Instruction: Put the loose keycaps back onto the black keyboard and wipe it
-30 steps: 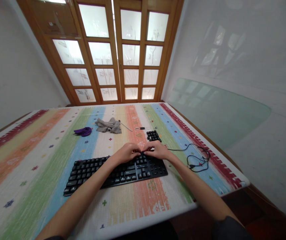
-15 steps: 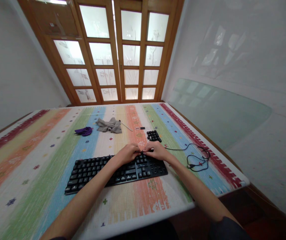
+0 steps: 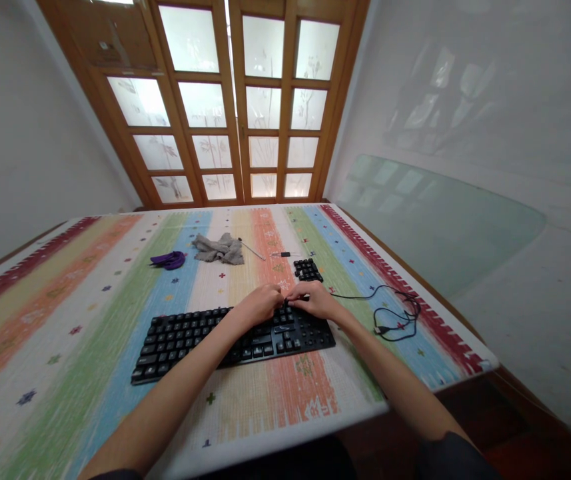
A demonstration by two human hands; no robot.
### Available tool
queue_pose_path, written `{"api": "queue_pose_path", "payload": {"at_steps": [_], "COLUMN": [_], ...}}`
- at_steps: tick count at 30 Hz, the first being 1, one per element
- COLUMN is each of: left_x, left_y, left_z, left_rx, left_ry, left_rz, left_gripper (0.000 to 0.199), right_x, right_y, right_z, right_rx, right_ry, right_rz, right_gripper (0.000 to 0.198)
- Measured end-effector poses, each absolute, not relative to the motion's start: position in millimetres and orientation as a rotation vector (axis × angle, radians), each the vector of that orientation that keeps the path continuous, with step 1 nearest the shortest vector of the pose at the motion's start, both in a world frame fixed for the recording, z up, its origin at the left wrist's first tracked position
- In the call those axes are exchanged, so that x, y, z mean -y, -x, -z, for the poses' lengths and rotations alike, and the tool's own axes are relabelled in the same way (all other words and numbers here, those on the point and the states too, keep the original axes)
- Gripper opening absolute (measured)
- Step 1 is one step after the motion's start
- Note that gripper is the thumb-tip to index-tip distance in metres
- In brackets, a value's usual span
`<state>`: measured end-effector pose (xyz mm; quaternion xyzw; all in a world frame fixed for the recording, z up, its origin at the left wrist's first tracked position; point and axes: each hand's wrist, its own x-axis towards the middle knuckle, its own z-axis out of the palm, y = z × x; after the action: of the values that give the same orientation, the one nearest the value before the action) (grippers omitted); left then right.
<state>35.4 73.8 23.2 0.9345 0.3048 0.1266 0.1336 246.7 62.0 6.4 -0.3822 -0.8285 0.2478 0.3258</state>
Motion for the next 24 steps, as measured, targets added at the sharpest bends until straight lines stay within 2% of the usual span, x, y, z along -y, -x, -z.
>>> {"api": "queue_pose_path", "payload": {"at_steps": [7,16,24], "left_x": [-77.4,-73.9,-73.6], "left_y": [-32.2,-19.0,-12.3], "left_z": [-22.8,-18.6,-15.7], "left_rx": [-0.881,-0.895,-0.772], "left_ry": [-2.667,-2.44,-2.446], "left_rz": [-0.377,-0.692,-0.685], "left_gripper": [0.028,0.005,0.012], "right_x": [-59.8,-60.9,-57.1], "right_y": [-245.5,-243.9,-244.4], "right_z": [-7.2,-5.4,-13.5], "right_rx": [2.169,2.164,2.247], "right_ry": [1.005,1.005,0.992], "right_rz": [-0.633,-0.629,-0.547], "right_gripper": [0.006,0.006,0.009]}}
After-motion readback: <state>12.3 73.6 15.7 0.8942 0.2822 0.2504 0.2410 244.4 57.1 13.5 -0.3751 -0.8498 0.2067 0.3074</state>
